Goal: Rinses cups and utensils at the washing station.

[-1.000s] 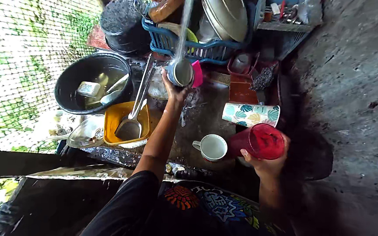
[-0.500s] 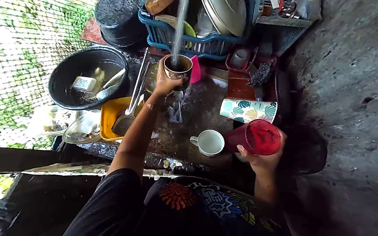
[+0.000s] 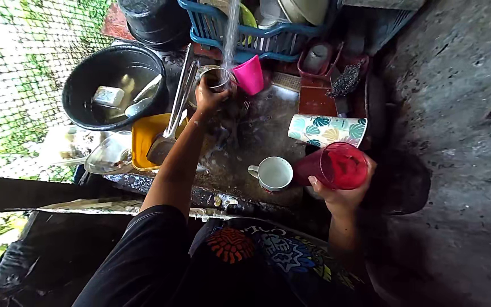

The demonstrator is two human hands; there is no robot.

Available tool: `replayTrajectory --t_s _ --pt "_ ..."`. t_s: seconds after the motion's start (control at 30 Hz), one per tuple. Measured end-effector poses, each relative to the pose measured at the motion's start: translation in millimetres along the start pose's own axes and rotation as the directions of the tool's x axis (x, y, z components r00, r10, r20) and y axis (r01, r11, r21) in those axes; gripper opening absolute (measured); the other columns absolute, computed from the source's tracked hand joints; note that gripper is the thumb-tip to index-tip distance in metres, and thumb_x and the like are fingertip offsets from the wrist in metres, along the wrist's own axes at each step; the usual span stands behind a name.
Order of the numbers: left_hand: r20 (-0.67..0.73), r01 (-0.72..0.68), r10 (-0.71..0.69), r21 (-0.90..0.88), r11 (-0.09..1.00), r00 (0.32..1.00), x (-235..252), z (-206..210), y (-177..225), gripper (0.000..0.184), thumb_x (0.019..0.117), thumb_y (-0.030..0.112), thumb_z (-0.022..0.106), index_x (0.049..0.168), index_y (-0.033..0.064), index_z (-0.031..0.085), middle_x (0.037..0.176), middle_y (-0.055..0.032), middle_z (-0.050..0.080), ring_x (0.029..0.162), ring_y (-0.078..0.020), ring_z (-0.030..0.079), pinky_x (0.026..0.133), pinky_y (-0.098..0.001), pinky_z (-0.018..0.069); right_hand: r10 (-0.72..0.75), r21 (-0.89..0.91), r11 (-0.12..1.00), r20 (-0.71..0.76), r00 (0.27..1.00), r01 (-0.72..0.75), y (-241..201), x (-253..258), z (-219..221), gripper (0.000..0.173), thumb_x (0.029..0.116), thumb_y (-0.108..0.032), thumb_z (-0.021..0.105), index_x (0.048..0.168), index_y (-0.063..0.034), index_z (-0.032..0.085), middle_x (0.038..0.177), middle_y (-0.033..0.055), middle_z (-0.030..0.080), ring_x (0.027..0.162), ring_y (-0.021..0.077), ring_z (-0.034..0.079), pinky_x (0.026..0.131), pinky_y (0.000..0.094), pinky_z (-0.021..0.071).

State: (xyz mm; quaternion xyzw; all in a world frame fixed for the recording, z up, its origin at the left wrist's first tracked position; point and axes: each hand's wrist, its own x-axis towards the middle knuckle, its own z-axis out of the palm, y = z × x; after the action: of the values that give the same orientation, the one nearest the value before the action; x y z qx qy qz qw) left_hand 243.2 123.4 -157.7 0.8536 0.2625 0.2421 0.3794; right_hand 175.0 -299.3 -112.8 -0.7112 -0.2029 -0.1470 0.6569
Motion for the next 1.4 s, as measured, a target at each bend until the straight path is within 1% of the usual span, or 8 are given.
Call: replayTrajectory --t_s 0.07,0.23,0.77,0.87,1.0,1.17,1.3,1.4 --pt "0.157 -0.047 0.004 0.272 0.961 0.988 -5.0 -9.3 22.8 0.052 0.0898 0.037 0.074 0.125 -0.0015 0.068 0.154 -0.0321 0.039 0.145 -0.0475 0.036 0.118 -0.0613 0.0313 -0.005 0.024 1.0 -0.002 1.0 0.005 -1.5 0.0 0.3 0.126 0.053 -0.041 0.099 0.146 0.0087 0.031 0.137 0.0134 0.057 0.127 0.0183 0.058 0.109 0.0365 0.0519" --pt "0.503 -0.091 -0.351 0.662 0.744 0.79 -0.2 -16.9 70.9 0.063 0.1024 0.055 0.051 0.119 -0.003 0.067 0.127 -0.0306 0.064 0.123 -0.05 0.059 0.095 -0.0732 0.0455 0.001 0.026 1.0 0.016 1.0 -0.001 -1.8 0.1 1.9 0.123 0.0529 -0.04 0.1 0.146 0.0058 0.033 0.136 0.0115 0.058 0.126 0.0173 0.059 0.108 0.0362 0.0524" --pt "0.637 -0.298 -0.187 0.573 0.763 0.748 4.5 -10.1 68.8 0.043 0.1018 0.039 0.058 0.124 0.0026 0.067 0.125 -0.0281 0.066 0.122 -0.0497 0.06 0.097 -0.0741 0.043 0.009 0.066 0.998 0.038 0.999 -0.012 -4.5 0.4 1.8 0.118 0.0533 -0.034 0.1 0.145 0.0028 0.034 0.136 0.0067 0.058 0.126 0.0135 0.058 0.108 0.0327 0.0522" --pt "0.63 -0.387 -0.169 0.643 0.661 0.758 8.0 -8.3 53.9 0.07 0.087 0.059 0.072 0.131 0.0059 0.065 0.134 -0.0231 0.063 0.134 -0.0426 0.052 0.119 -0.0625 0.0271 -0.006 0.044 0.999 0.02 1.0 0.006 -2.0 1.1 2.1 0.122 0.0526 -0.038 0.1 0.145 0.0073 0.033 0.136 0.0127 0.057 0.127 0.0178 0.058 0.109 0.0354 0.0519" --pt "0.697 -0.181 -0.173 0.404 0.897 0.696 24.2 -4.7 55.9 0.059 0.0979 0.049 0.064 0.122 -0.0038 0.066 0.122 -0.0288 0.066 0.119 -0.0449 0.061 0.103 -0.0675 0.0424 -0.011 0.014 1.0 0.012 1.0 0.011 -0.4 -0.1 0.8 0.125 0.0521 -0.042 0.099 0.146 0.0091 0.033 0.137 0.0146 0.056 0.128 0.0192 0.057 0.11 0.0362 0.0506" --pt "0.547 -0.366 -0.398 0.817 0.445 0.737 19.1 27.1 48.4 0.047 0.0991 0.037 0.058 0.125 -0.0016 0.065 0.132 -0.0285 0.06 0.124 -0.0483 0.055 0.095 -0.072 0.0428 -0.01 0.003 1.0 0.013 1.0 0.009 0.9 -1.1 0.3 0.125 0.052 -0.041 0.099 0.146 0.0085 0.033 0.137 0.0137 0.056 0.128 0.0181 0.057 0.109 0.0357 0.0511" --pt "0.713 -0.311 -0.217 0.531 0.789 0.667 35.5 9.5 54.6 0.045 0.0998 0.034 0.064 0.122 -0.005 0.065 0.123 -0.0313 0.064 0.121 -0.049 0.059 0.101 -0.072 0.0412 -0.001 0.01 1.0 -0.004 1.0 0.001 -1.3 -1.0 -1.6 0.125 0.0518 -0.042 0.099 0.146 0.0086 0.033 0.135 0.0134 0.058 0.125 0.0177 0.059 0.108 0.0355 0.0523" --pt "0.618 -0.206 -0.229 0.551 0.809 0.752 13.9 4.1 65.1 0.05 0.1044 0.043 0.05 0.123 -0.0007 0.066 0.126 -0.0301 0.064 0.123 -0.0508 0.058 0.096 -0.0766 0.0416 -0.009 0.085 0.996 0.016 1.0 0.007 -0.6 -0.3 -1.1 0.116 0.0548 -0.031 0.099 0.145 0.0026 0.035 0.135 0.0065 0.059 0.125 0.0143 0.06 0.107 0.0338 0.0537"
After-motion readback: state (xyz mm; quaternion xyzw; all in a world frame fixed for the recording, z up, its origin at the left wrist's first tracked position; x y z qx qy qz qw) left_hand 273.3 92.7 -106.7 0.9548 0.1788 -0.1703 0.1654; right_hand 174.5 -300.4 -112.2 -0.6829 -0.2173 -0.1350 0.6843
